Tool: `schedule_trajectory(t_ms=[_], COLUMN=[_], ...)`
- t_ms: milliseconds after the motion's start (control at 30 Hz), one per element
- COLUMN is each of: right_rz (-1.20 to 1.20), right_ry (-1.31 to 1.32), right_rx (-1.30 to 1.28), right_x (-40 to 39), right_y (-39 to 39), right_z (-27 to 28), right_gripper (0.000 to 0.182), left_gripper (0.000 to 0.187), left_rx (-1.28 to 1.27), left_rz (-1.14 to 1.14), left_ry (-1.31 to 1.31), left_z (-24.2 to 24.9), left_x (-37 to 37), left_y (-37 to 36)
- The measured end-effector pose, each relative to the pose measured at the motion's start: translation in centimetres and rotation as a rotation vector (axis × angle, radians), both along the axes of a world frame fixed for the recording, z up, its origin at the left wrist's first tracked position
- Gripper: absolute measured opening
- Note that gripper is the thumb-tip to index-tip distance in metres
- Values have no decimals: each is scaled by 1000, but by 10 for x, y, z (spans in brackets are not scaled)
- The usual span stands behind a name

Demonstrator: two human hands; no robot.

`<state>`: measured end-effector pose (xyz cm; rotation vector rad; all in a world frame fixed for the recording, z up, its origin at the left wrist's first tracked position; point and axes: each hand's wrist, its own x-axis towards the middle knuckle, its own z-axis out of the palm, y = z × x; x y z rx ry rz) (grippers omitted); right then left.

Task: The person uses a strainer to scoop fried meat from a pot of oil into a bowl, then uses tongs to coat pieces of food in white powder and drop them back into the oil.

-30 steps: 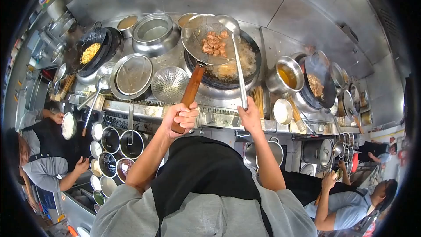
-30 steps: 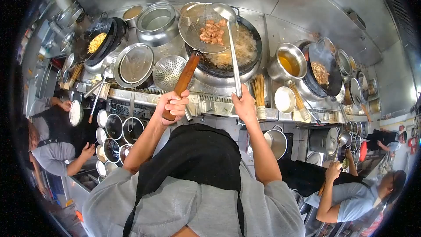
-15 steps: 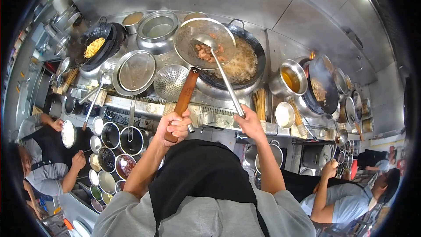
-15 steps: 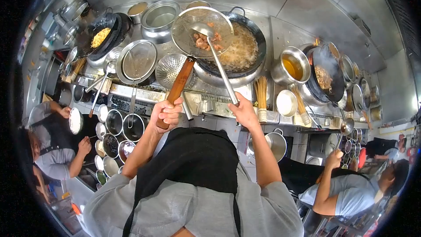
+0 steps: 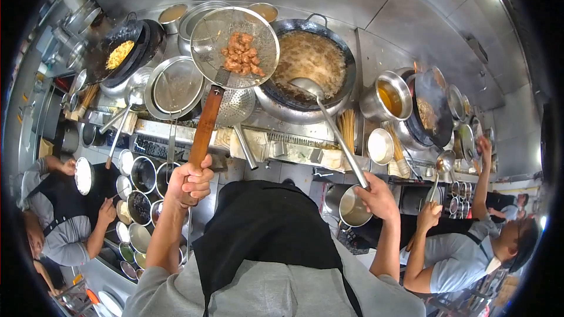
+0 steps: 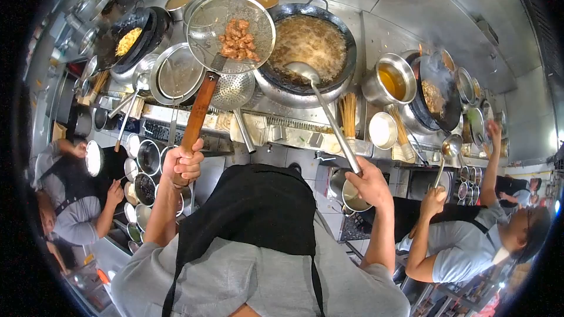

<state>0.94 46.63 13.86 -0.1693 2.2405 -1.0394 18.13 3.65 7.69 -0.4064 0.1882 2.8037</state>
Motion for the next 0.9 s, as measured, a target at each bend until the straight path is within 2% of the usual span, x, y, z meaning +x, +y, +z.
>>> schedule_trajectory(t_ms=[33,100,233,267,367,533,633,767,900], right_rz=[-3,106,39,80,10,-92,-175,-305,-351], right_ry=[11,259,157,265,117,97,39,33,118], right_rx=[10,155,126,75,44,-93,-232,-300,-358], right_x=[-3,-13,-33,-41,-53,-56,-51,-35,-13], right_y=[-4,-7,-33,-29,-46,-57,-54,-50,-58], right_z=[-10,-40,-63,-89,-94,-117,-118,-112,-92], right_gripper=[36,40,37,35,33,25,14,23,23], left_gripper=[15,18,18,17,15,12,13,14,16], left_rx=[-16,-33,-82,-99,-149,-245,-262,-404,-521], left_rz=[-2,-15,-62,-90,-139,-243,-289,-367,-474], left_ry=[-8,-28,-37,-40,-50,-69,-90,-70,-71], left_z=[2,2,-2,-3,-2,-4,-3,-4,3], left_x=[0,-1,-6,-7,-14,-29,-41,-68,-100], left_y=[-3,-8,-17,-20,-25,-41,-53,-75,-90])
